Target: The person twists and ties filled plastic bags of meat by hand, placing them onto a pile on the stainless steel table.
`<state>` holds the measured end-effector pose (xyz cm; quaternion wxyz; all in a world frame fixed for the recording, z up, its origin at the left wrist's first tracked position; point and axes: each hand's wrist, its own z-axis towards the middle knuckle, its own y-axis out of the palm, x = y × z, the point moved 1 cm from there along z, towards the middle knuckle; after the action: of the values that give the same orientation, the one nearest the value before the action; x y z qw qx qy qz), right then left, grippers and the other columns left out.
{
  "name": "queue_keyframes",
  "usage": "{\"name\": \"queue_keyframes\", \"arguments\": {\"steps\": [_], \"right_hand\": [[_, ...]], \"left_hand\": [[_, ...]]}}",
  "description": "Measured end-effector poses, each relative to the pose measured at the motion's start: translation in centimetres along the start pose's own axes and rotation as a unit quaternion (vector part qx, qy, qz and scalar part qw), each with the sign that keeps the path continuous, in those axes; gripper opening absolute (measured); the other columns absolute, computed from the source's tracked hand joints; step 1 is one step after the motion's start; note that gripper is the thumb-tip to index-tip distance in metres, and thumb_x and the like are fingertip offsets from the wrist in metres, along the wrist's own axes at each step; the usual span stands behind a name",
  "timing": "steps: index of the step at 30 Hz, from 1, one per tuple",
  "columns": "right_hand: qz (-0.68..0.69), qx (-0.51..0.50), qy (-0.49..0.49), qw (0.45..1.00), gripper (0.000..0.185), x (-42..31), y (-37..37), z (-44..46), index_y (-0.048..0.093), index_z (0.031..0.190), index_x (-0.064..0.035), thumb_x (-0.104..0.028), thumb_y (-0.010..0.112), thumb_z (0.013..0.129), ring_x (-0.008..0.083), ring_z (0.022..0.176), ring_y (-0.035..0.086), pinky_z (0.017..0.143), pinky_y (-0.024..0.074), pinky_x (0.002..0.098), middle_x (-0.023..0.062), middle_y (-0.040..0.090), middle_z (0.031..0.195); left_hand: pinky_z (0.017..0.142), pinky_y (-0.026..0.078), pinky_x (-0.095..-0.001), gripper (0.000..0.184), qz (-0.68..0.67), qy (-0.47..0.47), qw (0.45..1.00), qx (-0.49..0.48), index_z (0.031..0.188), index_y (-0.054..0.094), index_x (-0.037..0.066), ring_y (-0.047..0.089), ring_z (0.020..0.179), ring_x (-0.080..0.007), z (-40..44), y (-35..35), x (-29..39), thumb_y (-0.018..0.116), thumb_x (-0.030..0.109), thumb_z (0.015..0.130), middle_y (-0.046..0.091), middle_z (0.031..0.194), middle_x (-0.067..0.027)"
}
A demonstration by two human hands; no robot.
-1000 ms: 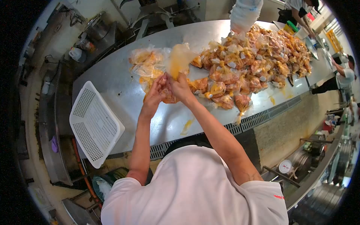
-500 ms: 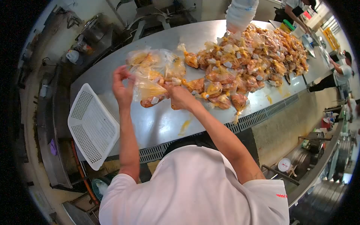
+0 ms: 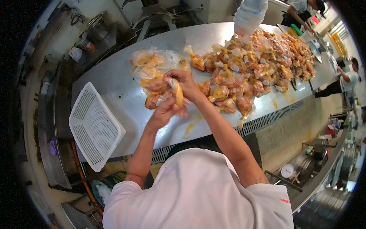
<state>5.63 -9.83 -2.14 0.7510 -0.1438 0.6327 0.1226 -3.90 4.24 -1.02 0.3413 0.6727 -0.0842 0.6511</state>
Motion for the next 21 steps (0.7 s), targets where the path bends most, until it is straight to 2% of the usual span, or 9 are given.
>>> {"name": "queue_keyframes", "arguments": {"steps": [2, 4, 7, 10, 13, 16, 18, 20, 21], "right_hand": [[0.234, -0.098, 0.081, 0.964, 0.015, -3.1, 1.1, -0.8, 0.068, 0.094, -0.001, -0.016, 0.071, 0.091, 0.0095, 0.084, 0.062, 0.073, 0.0502, 0.026, 0.0051, 0.068, 0.092], [0.179, -0.104, 0.018, 0.978, 0.017, -2.1, 1.5, -0.7, 0.067, 0.095, 0.0028, -0.014, 0.068, 0.093, 0.0098, 0.082, 0.063, 0.073, 0.05, 0.0254, 0.0077, 0.068, 0.086], [-0.099, 0.012, 0.176, 0.979, 0.021, -4.0, 0.7, -1.4, 0.066, 0.108, 0.0014, -0.009, 0.062, 0.09, 0.0163, 0.085, 0.065, 0.077, 0.0518, 0.0325, 0.0135, 0.072, 0.092], [-0.159, 0.147, 0.01, 0.976, 0.02, 0.1, 1.4, -1.9, 0.068, 0.106, 0.0013, -0.008, 0.062, 0.089, 0.0168, 0.08, 0.066, 0.071, 0.0529, 0.0344, 0.0145, 0.072, 0.09], [-0.105, 0.199, -0.045, 0.973, 0.019, 0.5, 2.1, -2.2, 0.066, 0.103, 0.003, -0.006, 0.061, 0.088, 0.0153, 0.079, 0.066, 0.067, 0.0523, 0.0329, 0.0137, 0.072, 0.087], [0.046, 0.137, 0.099, 0.985, 0.015, 1.1, 1.5, -2.9, 0.066, 0.1, 0.0024, -0.007, 0.064, 0.089, 0.014, 0.074, 0.065, 0.063, 0.0519, 0.0308, 0.0105, 0.07, 0.084], [0.05, 0.102, 0.121, 0.986, 0.013, 1.1, 0.8, -3.3, 0.067, 0.099, 0.0014, -0.008, 0.066, 0.09, 0.0129, 0.072, 0.063, 0.061, 0.0512, 0.0301, 0.0083, 0.068, 0.082], [0.054, 0.067, 0.142, 0.986, 0.012, 0.9, 0.3, -3.4, 0.067, 0.098, 0.0004, -0.009, 0.069, 0.09, 0.0119, 0.07, 0.061, 0.06, 0.0505, 0.0294, 0.006, 0.066, 0.08], [0.12, 0.036, 0.124, 0.984, 0.011, 0.6, 0.1, -3.3, 0.068, 0.096, -0.0004, -0.01, 0.07, 0.09, 0.0106, 0.066, 0.058, 0.056, 0.048, 0.0282, 0.0047, 0.064, 0.077]], "left_hand": [[0.08, 0.051, -0.0244, 0.029, 0.055, -0.026, 0.998, 0.024, 0.121, 0.063, 0.002, 0.061, 0.087, -0.0108, 0.7, -4.0, -4.4, 0.065, 0.018, 0.098, 0.064, 0.092, -0.0019], [0.078, 0.051, -0.025, 0.03, 0.11, -0.054, 0.991, 0.045, 0.123, 0.062, 0.003, 0.061, 0.086, -0.011, 1.2, -8.2, -5.8, 0.065, 0.018, 0.098, 0.063, 0.091, -0.0014], [0.074, 0.053, -0.0279, 0.034, -0.022, 0.038, 0.984, 0.175, 0.126, 0.061, 0.003, 0.062, 0.084, -0.0112, 1.9, -10.8, -3.1, 0.066, 0.009, 0.094, 0.064, 0.088, -0.0008], [0.074, 0.051, -0.0374, 0.041, 0.202, 0.069, 0.941, 0.264, 0.123, 0.063, 0.005, 0.061, 0.074, -0.0179, 2.5, -4.1, 0.8, 0.069, 0.004, 0.083, 0.064, 0.084, -0.0034], [0.078, 0.05, -0.0442, 0.049, 0.473, 0.141, 0.81, 0.315, 0.119, 0.064, 0.006, 0.063, 0.075, -0.0288, 3.3, -1.9, 0.3, 0.075, 0.004, 0.071, 0.065, 0.082, -0.0097], [0.071, 0.055, -0.0306, 0.046, 0.515, 0.171, 0.766, 0.344, 0.12, 0.062, 0.005, 0.067, 0.074, -0.015, 3.7, -2.6, -0.3, 0.071, -0.002, 0.076, 0.07, 0.084, -0.0074], [0.07, 0.054, -0.0283, 0.032, 0.428, 0.171, 0.808, 0.368, 0.107, 0.063, 0.003, 0.067, 0.074, -0.0136, 4.1, -4.0, -0.5, 0.067, -0.006, 0.076, 0.07, 0.083, -0.0081], [0.069, 0.053, -0.025, 0.024, 0.166, 0.155, 0.915, 0.335, 0.098, 0.062, 0.003, 0.065, 0.073, -0.0116, 4.4, -6.4, -1.3, 0.065, -0.009, 0.077, 0.069, 0.081, -0.0074], [0.067, 0.051, -0.0239, 0.019, 0.275, 0.161, 0.889, 0.328, 0.091, 0.059, 0.002, 0.062, 0.069, -0.0119, 4.4, -6.0, -0.7, 0.063, -0.011, 0.078, 0.065, 0.077, -0.006]]}}
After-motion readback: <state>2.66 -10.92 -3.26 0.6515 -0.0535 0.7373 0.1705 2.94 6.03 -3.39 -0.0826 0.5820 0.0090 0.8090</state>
